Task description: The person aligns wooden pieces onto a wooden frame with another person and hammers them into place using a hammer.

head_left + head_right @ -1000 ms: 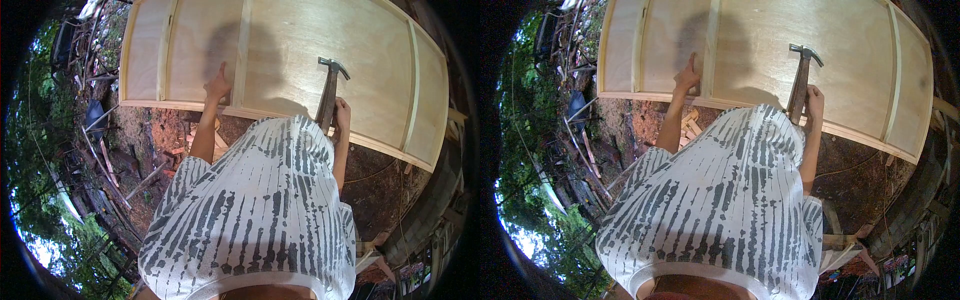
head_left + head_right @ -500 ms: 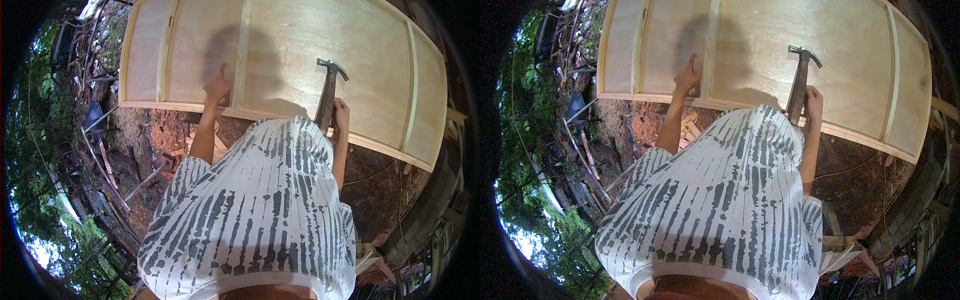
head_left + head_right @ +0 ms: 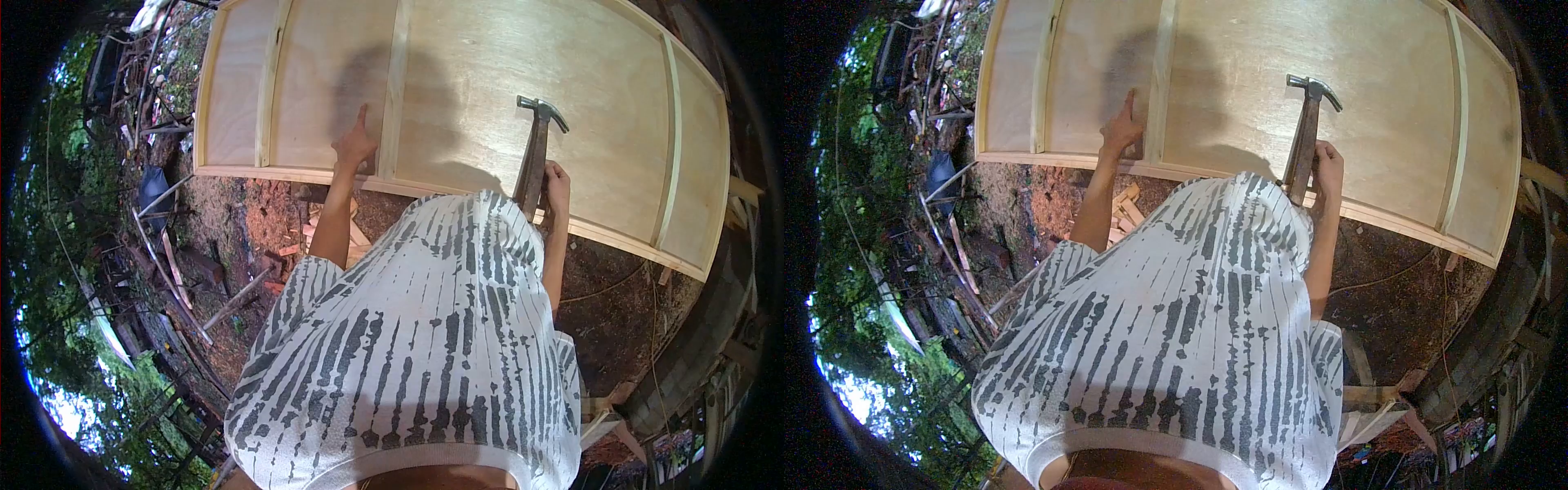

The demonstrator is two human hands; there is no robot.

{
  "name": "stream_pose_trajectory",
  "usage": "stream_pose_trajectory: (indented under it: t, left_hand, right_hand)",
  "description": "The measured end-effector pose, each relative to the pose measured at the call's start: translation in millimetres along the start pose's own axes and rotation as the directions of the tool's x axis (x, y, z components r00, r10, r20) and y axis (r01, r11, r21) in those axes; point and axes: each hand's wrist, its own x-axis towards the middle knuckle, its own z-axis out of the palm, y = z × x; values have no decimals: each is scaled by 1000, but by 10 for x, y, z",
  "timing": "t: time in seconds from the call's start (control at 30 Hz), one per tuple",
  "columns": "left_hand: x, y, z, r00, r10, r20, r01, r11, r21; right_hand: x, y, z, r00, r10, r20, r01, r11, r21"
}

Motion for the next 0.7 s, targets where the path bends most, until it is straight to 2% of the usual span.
stream_pose_trajectory:
  t: [0.13,0.2,0.43,0.7]
  left_hand:
    - [19,-26,43,1000,-5,-6,5,1000,20]
    - [60,-78,105,997,42,-65,-41,999,15]
    - [89,-117,139,996,65,-66,-66,998,-17]
    - [20,-6,25,1000,-20,-7,20,1000,7]
  right_hand:
    - [71,91,-43,1000,-3,25,2,1000,17]
    - [81,107,-43,1000,-1,29,-1,998,64]
    - [99,117,-54,1000,7,11,-8,1000,28]
    - [62,71,-59,999,38,15,-38,999,5]
